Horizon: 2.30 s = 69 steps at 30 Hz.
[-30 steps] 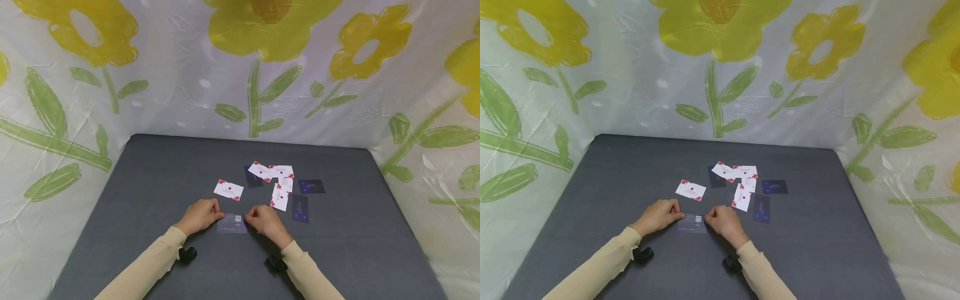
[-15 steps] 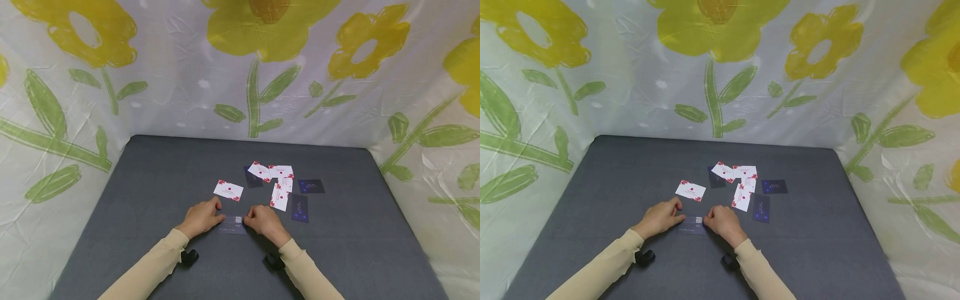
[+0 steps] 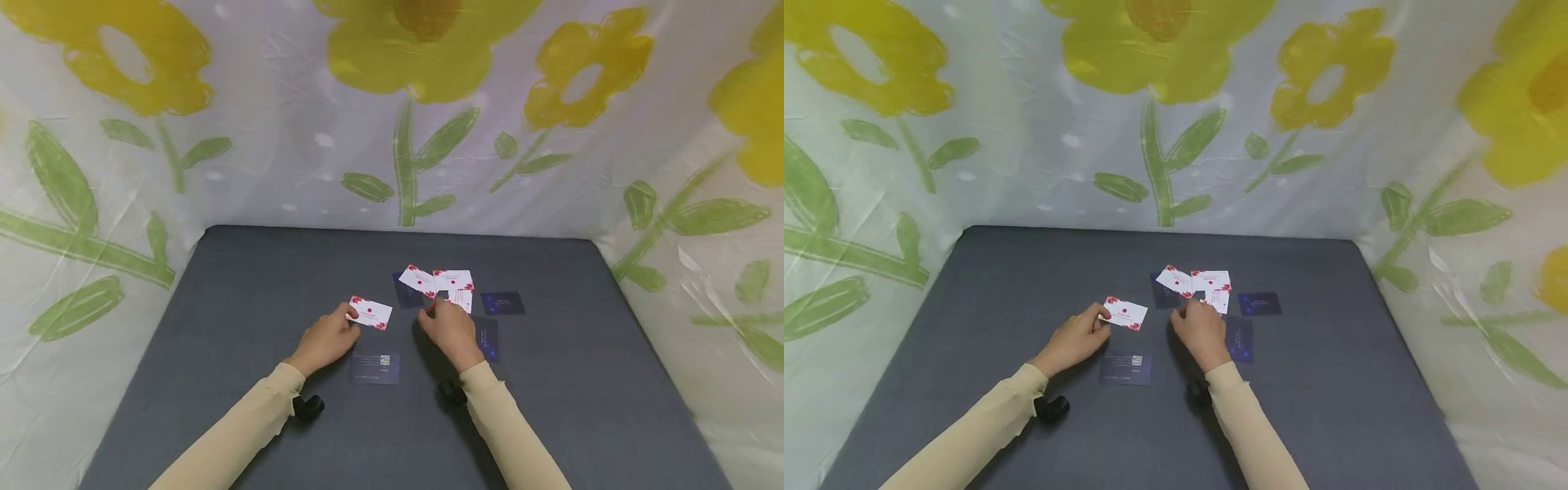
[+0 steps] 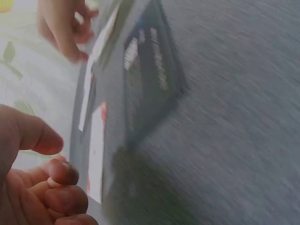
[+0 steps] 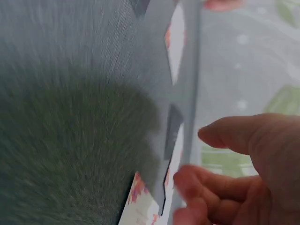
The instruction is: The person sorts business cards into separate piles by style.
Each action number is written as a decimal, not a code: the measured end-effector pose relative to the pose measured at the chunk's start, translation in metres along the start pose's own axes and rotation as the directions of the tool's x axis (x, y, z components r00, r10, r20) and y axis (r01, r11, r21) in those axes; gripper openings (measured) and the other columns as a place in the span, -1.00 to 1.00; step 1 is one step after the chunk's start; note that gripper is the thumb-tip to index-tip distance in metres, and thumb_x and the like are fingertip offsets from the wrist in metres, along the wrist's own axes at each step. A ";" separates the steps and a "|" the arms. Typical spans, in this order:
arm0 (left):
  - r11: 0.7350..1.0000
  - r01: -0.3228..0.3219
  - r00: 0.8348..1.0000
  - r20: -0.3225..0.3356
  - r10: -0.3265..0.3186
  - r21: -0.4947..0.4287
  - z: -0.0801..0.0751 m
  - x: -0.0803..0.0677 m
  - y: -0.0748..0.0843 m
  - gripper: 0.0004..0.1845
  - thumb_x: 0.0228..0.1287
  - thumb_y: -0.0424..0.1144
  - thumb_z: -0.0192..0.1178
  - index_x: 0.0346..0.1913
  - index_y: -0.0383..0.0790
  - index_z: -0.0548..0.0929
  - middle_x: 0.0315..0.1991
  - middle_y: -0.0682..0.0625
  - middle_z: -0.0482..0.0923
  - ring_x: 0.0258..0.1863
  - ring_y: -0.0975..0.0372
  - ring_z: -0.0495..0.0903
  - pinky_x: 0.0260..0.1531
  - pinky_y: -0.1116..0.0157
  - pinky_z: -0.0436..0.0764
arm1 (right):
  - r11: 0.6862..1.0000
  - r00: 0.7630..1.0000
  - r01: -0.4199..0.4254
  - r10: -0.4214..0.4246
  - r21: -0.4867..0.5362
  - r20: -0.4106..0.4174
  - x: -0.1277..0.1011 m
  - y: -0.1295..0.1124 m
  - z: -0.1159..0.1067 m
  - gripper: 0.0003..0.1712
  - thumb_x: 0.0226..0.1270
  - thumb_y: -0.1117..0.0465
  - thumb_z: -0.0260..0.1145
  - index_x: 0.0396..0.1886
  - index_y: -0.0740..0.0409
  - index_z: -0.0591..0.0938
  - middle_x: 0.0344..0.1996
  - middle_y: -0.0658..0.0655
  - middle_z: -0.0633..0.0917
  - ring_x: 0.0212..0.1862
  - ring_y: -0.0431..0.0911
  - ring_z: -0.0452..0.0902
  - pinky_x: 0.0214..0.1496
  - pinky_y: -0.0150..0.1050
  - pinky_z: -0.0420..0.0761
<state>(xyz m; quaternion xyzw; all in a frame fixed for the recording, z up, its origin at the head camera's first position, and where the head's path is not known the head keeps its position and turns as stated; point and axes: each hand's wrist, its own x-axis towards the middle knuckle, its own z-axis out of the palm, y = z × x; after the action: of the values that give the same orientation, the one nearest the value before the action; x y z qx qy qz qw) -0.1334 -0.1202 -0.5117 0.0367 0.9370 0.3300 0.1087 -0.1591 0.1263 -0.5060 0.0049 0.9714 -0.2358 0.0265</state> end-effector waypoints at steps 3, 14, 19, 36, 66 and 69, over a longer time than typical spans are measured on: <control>1.000 -0.016 1.000 -0.023 0.015 -0.016 0.000 0.002 0.005 -0.76 0.38 -0.20 0.15 0.04 -0.11 0.62 -0.53 0.11 0.49 -0.57 0.27 0.41 -0.51 0.27 0.30 | 0.989 0.998 0.012 -0.021 -0.144 -0.058 0.013 -0.003 0.009 -0.43 0.38 -0.20 0.35 -0.25 0.28 0.74 -0.25 0.28 0.80 -0.13 0.21 0.73 -0.25 0.13 0.70; 1.000 -0.017 0.998 -0.064 0.016 -0.012 -0.001 0.012 0.014 -0.82 0.40 -0.20 0.16 -0.03 -0.09 0.66 -0.56 0.08 0.46 -0.58 0.25 0.40 -0.54 0.28 0.27 | 0.957 0.988 0.081 -0.113 -0.278 -0.102 0.032 -0.020 0.028 -0.27 0.28 -0.25 0.48 -0.14 0.42 0.69 -0.19 0.32 0.69 -0.04 0.17 0.58 -0.20 0.06 0.71; 0.998 -0.049 0.997 -0.059 0.052 0.044 -0.001 0.027 0.018 -0.75 0.42 -0.19 0.16 0.06 -0.06 0.70 -0.51 0.07 0.50 -0.50 0.22 0.46 -0.49 0.23 0.35 | 0.968 0.994 0.106 -0.107 -0.228 0.005 0.033 -0.015 0.024 -0.36 0.35 -0.16 0.46 0.02 0.36 0.66 -0.05 0.31 0.64 0.04 0.16 0.49 -0.02 0.05 0.66; 0.956 -0.099 0.995 0.032 0.094 0.275 0.016 0.096 0.024 -0.52 0.49 -0.21 0.21 0.42 -0.07 0.54 0.14 -0.25 0.48 0.14 -0.07 0.39 -0.07 -0.08 0.65 | 0.980 0.963 0.185 -0.165 -0.078 0.211 0.038 -0.016 0.012 -0.39 0.35 0.04 0.49 0.29 0.21 0.57 0.18 0.31 0.53 0.20 0.19 0.40 0.26 0.10 0.51; 0.984 -0.172 0.984 0.031 0.173 -0.039 -0.060 0.031 0.037 -0.84 0.48 -0.15 0.29 -0.11 -0.17 0.75 -0.28 -0.03 0.76 -0.37 0.22 0.63 -0.30 0.28 0.54 | 0.872 0.959 0.277 -0.275 0.403 -0.065 0.003 -0.023 -0.020 -0.87 0.41 0.25 0.43 -0.12 0.15 0.69 -0.38 0.11 0.81 -0.40 -0.19 0.57 -0.28 -0.35 0.50; 0.979 -0.190 0.978 0.069 0.196 -0.080 -0.057 0.015 0.029 -0.86 0.46 -0.18 0.31 -0.19 -0.19 0.75 -0.34 0.00 0.73 -0.41 0.27 0.55 -0.35 0.32 0.51 | 0.862 0.964 0.233 -0.264 0.450 0.007 -0.009 -0.023 -0.024 -0.93 0.40 0.23 0.44 -0.21 0.14 0.75 -0.40 0.09 0.80 -0.41 -0.25 0.52 -0.31 -0.39 0.47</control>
<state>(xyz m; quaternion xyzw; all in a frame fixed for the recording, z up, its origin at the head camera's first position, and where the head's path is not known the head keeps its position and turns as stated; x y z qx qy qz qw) -0.1609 -0.1300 -0.4526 0.1361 0.9115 0.3712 0.1131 -0.1516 0.1170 -0.4739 -0.1226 0.8825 -0.4533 0.0273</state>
